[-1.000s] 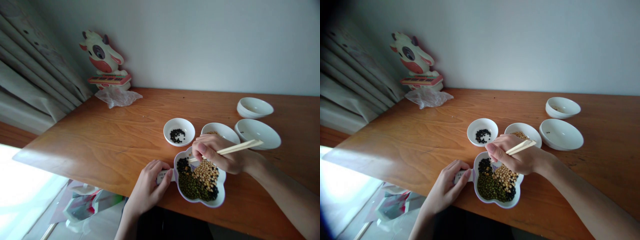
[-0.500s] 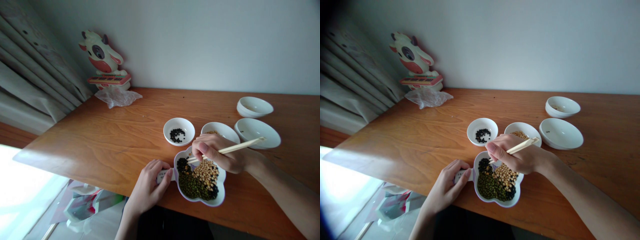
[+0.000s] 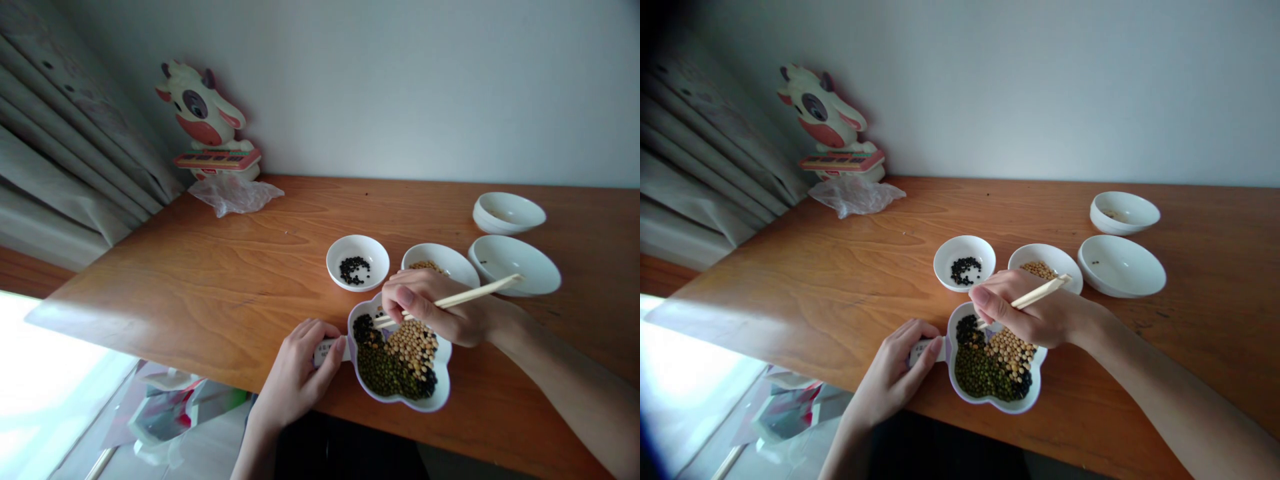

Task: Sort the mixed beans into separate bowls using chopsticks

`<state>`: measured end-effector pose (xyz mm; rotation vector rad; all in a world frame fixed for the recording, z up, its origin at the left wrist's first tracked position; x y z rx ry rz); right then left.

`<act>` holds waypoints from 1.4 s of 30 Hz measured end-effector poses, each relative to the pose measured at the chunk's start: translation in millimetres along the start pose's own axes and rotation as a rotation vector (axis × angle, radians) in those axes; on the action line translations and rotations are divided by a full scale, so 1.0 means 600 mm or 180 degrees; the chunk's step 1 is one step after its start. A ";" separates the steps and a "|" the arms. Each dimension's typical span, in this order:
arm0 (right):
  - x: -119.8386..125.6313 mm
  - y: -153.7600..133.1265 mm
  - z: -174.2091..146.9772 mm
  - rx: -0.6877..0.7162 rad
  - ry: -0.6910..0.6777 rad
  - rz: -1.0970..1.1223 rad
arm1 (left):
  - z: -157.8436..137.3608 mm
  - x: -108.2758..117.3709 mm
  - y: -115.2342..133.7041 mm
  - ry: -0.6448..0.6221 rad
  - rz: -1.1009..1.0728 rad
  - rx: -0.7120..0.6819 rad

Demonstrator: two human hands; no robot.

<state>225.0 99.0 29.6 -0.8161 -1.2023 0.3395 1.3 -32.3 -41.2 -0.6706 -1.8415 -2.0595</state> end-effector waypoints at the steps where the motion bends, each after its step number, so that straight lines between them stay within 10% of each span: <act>1: 0.000 0.000 0.000 -0.0007 -0.0012 0.0000 | 0.000 0.000 0.000 0.0002 -0.0004 -0.0006; 18: 0.001 0.002 -0.003 -0.0179 0.0214 0.0151 | -0.001 0.000 -0.002 -0.0026 -0.0021 0.0008; 31: 0.090 -0.037 0.061 -0.0773 0.1037 -0.0190 | 0.001 -0.001 -0.003 -0.0008 -0.0038 -0.0071; 42: 0.091 -0.060 0.022 -0.1136 0.0587 -0.0605 | 0.002 -0.001 -0.005 -0.0010 -0.0018 -0.0042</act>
Point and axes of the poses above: each hand's wrist, its own z-axis towards the middle knuckle, its own x-axis out of the back of the hand, y = z × x, the point moved 3 cm from there along z, towards the middle knuckle, and after that the axes turned 3 degrees about -z, right-handed, at the moved point
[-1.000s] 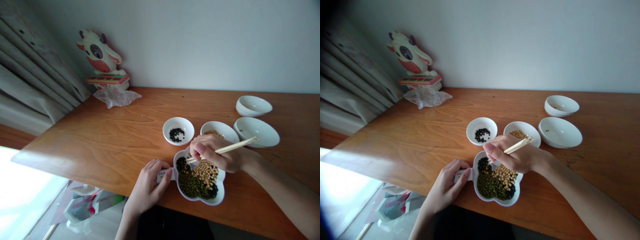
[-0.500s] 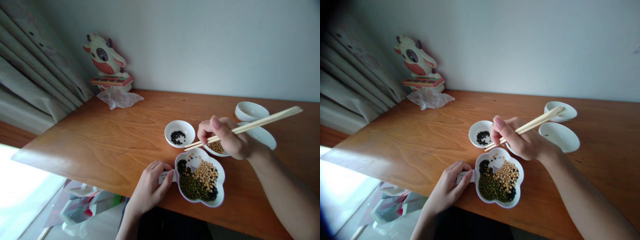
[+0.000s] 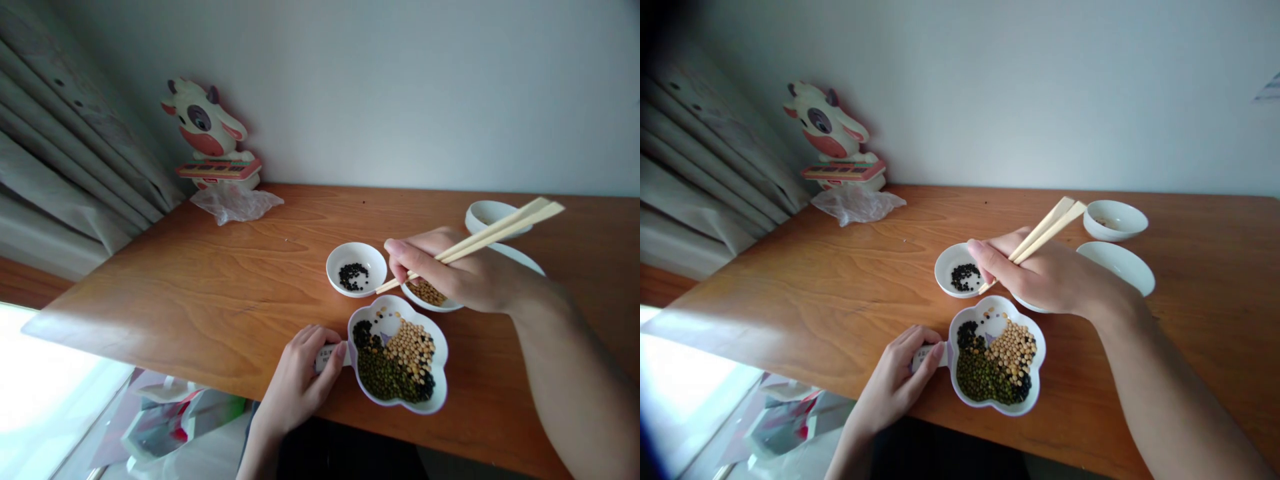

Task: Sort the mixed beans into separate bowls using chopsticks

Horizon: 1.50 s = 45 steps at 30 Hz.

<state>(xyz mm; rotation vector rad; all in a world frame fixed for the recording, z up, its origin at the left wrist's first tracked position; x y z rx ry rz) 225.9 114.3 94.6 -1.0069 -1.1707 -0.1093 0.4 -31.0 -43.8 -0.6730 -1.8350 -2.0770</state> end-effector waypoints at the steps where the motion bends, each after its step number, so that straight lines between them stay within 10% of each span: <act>1: -0.004 -0.001 -0.004 -0.0088 -0.0119 0.0003 | 0.000 0.000 -0.001 0.0001 0.0009 0.0014; 35: -0.095 -0.007 0.025 0.0284 -0.0680 -0.0169 | -0.001 0.001 0.001 -0.0017 0.0000 0.0039; 45: -0.047 -0.001 0.006 -0.0162 -0.0553 -0.0046 | -0.004 0.002 0.002 -0.0016 -0.0001 0.0044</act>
Point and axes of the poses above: each hand's wrist, its own z-axis towards the middle knuckle, its own x-axis out of the back of the hand, y = z × x, the point moved 3 cm from there along z, towards the middle knuckle, and after that the axes turned 3 degrees about -z, right-handed, at the moved point
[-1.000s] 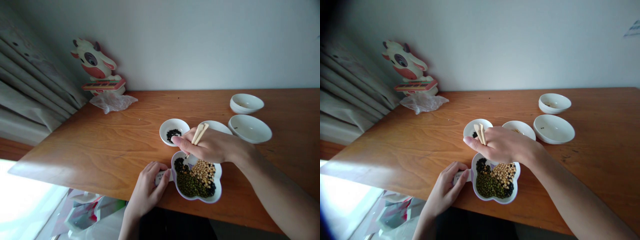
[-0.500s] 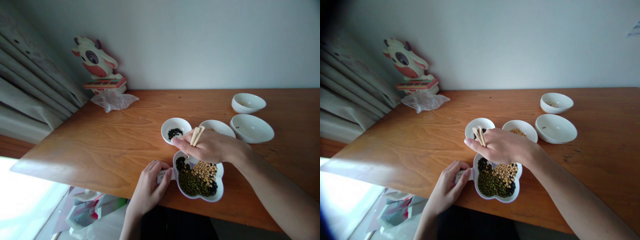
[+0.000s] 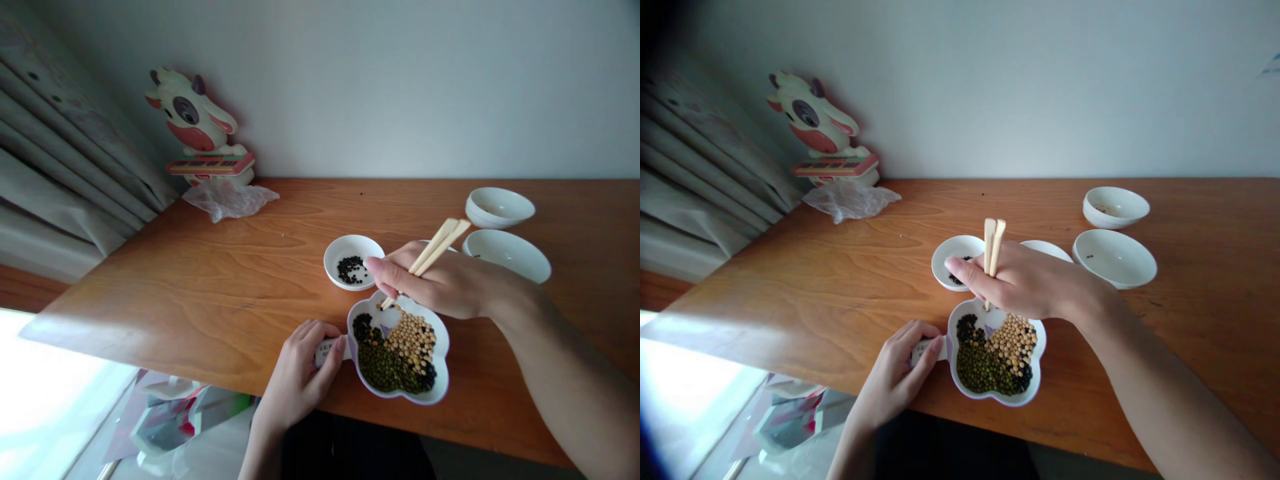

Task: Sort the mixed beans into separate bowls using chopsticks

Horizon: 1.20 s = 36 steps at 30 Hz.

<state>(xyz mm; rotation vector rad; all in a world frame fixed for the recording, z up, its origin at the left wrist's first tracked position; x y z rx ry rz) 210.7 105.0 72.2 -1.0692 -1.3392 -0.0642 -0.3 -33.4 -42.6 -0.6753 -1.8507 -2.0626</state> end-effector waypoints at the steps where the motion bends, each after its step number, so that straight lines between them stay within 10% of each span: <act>1: 0.003 0.001 -0.002 -0.0051 0.0037 -0.0033 | 0.000 0.000 0.000 -0.0001 0.0002 -0.0002; 36: -0.029 0.019 0.024 -0.0081 -0.0113 -0.0139 | 0.000 -0.001 0.002 0.0028 0.0018 -0.0108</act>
Point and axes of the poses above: each hand's wrist, its own z-axis towards the middle knuckle, its own x-axis out of the back of the hand, y = z × x, the point moved 3 cm from there along z, towards the middle knuckle, and after that the axes turned 3 degrees about -z, right-handed, at the moved point
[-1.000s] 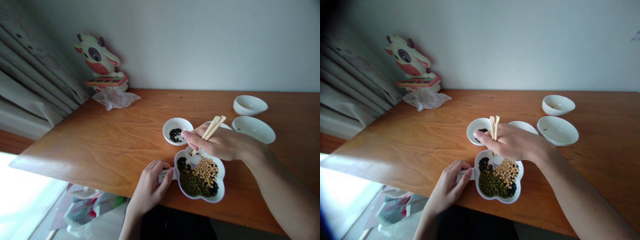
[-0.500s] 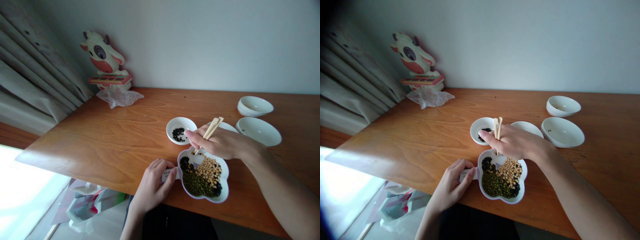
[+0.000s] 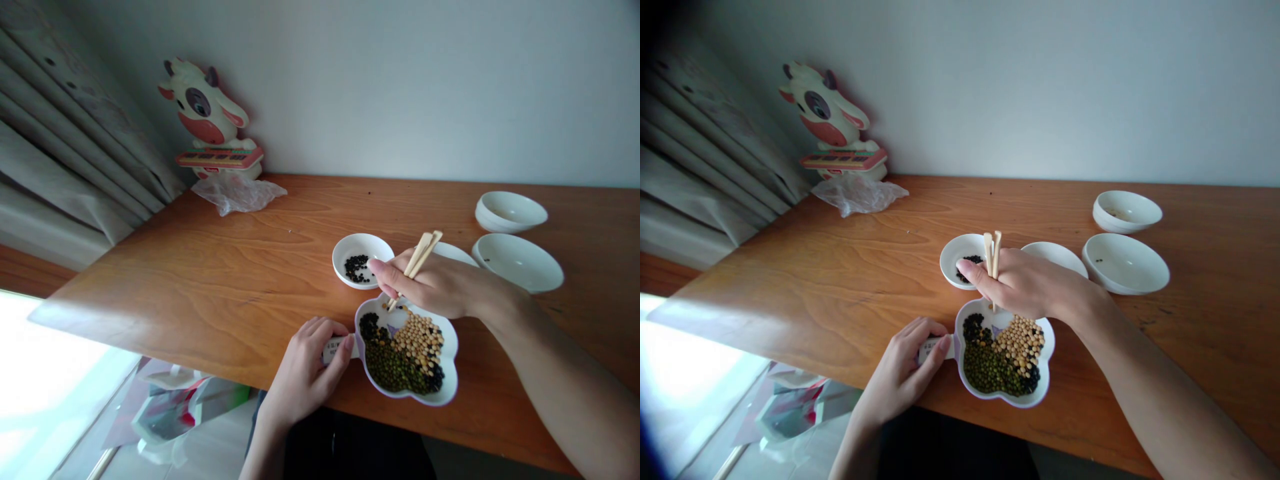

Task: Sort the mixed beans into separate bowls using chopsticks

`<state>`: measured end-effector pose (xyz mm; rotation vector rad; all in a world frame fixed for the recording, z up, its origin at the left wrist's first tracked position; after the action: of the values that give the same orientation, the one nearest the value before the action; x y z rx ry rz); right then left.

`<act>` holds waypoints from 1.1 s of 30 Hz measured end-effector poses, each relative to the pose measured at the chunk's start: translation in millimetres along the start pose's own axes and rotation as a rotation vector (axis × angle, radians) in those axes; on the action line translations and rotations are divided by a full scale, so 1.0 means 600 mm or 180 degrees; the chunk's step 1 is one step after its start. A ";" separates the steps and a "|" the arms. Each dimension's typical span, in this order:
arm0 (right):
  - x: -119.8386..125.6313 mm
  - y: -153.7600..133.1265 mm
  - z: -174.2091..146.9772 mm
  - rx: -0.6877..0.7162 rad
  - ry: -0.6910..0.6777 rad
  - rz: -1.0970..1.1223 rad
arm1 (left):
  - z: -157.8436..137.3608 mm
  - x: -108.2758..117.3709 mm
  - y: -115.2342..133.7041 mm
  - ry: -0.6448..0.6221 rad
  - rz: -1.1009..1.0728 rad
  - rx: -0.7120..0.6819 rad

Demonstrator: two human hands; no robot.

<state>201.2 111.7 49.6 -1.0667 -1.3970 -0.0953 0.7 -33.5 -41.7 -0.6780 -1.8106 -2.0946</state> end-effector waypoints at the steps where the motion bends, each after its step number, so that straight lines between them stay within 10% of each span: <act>1: 0.000 0.002 0.000 -0.0019 -0.0004 -0.0004 | 0.000 0.000 0.000 -0.0006 -0.0002 0.0002; 9: 0.041 0.009 -0.025 0.0193 0.0170 0.0478 | 0.002 0.000 0.000 -0.0022 -0.0012 -0.0008; 16: 0.091 -0.004 -0.043 0.0549 0.1545 0.0694 | 0.000 -0.001 -0.003 -0.0018 0.0017 0.0012; 33: 0.113 0.009 -0.063 0.0273 0.1124 -0.0379 | 0.004 -0.001 -0.008 0.0060 0.0039 0.0072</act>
<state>249.0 125.3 109.1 -0.8477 -1.1326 -0.2939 -0.9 -30.3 -45.5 -0.6597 -1.8128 -2.0627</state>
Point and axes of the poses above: each hand's wrist, its own z-axis towards the middle knuckle, its own x-axis out of the back of the hand, y = z × x, the point moved 3 cm from there along z, towards the middle knuckle, and after that the axes turned 3 degrees about -z, right-handed, at the moved point
